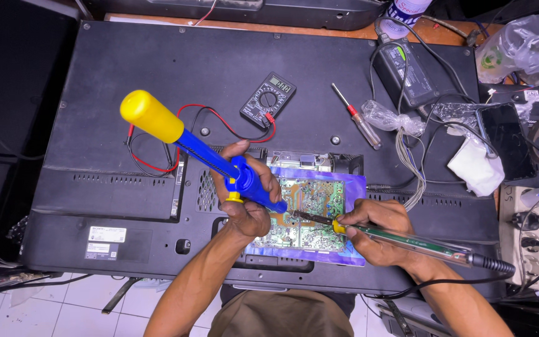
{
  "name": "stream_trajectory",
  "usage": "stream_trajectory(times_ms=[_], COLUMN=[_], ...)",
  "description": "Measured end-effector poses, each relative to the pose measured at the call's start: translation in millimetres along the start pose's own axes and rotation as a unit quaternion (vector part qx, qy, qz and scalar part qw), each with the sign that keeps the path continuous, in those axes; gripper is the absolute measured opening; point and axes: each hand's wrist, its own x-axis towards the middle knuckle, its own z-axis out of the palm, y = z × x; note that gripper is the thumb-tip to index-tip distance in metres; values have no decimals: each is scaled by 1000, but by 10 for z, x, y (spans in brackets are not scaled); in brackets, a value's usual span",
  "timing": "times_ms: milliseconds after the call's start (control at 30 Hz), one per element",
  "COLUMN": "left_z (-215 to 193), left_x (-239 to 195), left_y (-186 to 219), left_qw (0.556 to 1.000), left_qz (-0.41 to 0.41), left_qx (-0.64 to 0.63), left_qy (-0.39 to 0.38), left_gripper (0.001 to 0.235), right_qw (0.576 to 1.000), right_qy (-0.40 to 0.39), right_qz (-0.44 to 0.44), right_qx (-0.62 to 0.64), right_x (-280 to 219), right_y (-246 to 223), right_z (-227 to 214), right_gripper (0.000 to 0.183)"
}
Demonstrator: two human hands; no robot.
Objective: The person uses a hot air gun and a soldering iron to work on a green circuit board placed on a workbench. They direct hot air onto specific areas of the board while simultaneously applying the soldering iron to components.
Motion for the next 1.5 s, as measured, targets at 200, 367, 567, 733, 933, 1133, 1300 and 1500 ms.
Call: stream_trajectory(times_ms=[200,367,567,733,933,1133,1300,1500], left_z=[21,-120,-308,31,114,-4,398,294], left_x=[-11,-282,-604,-145,100,-48,50,-348], left_y=[-6,-320,-421,-12,403,404,989,1161], left_qw=[1000,999,963,987,1000,930,734,683], left_qz=[-8,12,-134,-22,-25,-98,-292,-228], left_qx=[9,-21,-151,-46,6,251,391,447], left_qy=[-6,-40,-178,-151,0,-251,-472,-530], left_gripper=[90,87,82,77,78,74,75,83], right_qw=[1000,1000,996,963,967,953,872,970], right_qy=[4,14,81,236,247,297,464,208], right_qz=[2,-24,-30,39,45,44,55,-7], right_qx=[-4,-6,14,124,-46,33,144,124], right_x=[-2,19,-202,-384,-283,-459,-417,-716], right_y=[-43,-90,75,540,474,815,462,36], right_z=[-3,-19,-401,-504,-415,-363,-656,-761], right_gripper=[16,20,26,27,35,55,46,49])
